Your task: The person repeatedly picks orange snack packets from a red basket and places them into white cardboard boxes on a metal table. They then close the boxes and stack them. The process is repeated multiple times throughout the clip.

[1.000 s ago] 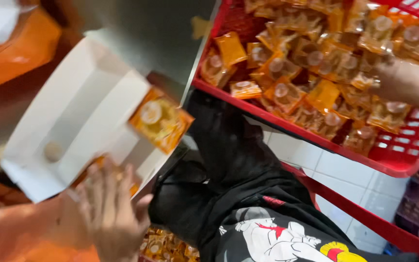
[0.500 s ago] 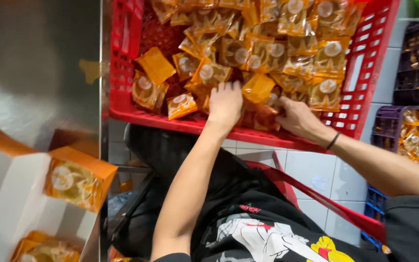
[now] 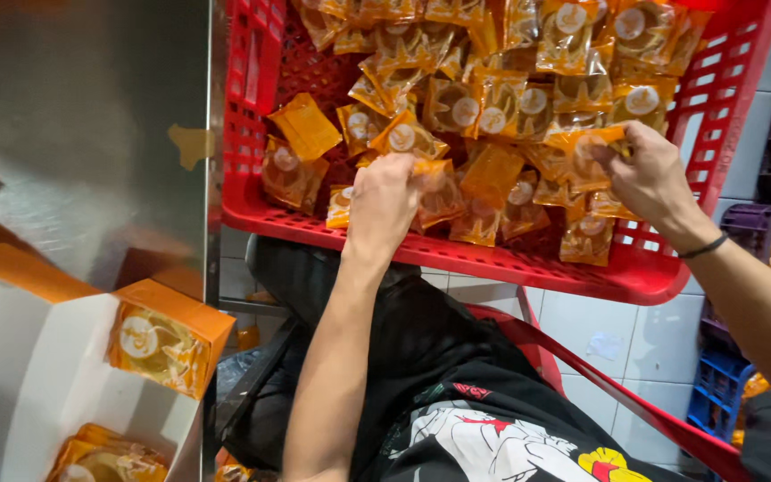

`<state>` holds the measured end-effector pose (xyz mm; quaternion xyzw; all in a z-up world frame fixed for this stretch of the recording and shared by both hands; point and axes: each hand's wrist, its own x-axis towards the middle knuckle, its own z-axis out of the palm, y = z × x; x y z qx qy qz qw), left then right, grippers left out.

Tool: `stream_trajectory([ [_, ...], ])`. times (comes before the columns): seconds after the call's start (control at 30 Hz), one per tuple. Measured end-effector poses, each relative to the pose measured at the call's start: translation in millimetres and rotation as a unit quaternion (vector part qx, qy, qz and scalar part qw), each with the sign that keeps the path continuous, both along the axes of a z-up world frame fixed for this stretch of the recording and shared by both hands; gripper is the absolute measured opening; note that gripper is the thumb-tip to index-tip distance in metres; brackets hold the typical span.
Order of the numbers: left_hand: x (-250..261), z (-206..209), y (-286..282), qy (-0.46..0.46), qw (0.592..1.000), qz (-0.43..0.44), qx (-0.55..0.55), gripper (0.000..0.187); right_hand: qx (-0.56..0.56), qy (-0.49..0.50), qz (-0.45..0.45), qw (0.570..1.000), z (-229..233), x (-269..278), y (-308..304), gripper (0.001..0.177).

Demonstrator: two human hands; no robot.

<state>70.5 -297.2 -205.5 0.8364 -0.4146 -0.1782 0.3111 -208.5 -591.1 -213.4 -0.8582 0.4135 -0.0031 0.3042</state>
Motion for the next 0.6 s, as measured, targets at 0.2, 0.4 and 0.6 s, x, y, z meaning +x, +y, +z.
stream_trajectory([
  [0.2, -30, 50, -2, 0.311, 0.922, 0.182, -0.144, 0.019, 0.257, -0.234, -0.012, 0.938, 141, 111, 136, 0.026],
  [0.4, -59, 69, 3, 0.444, 0.863, 0.202, -0.132, 0.086, 0.211, -0.190, 0.012, 0.959, 40, 130, 171, 0.036],
  [0.6, -57, 82, 35, 0.368, 0.862, 0.269, -0.223, 0.065, -0.034, -0.138, 0.096, 0.985, 30, 120, 92, 0.023],
])
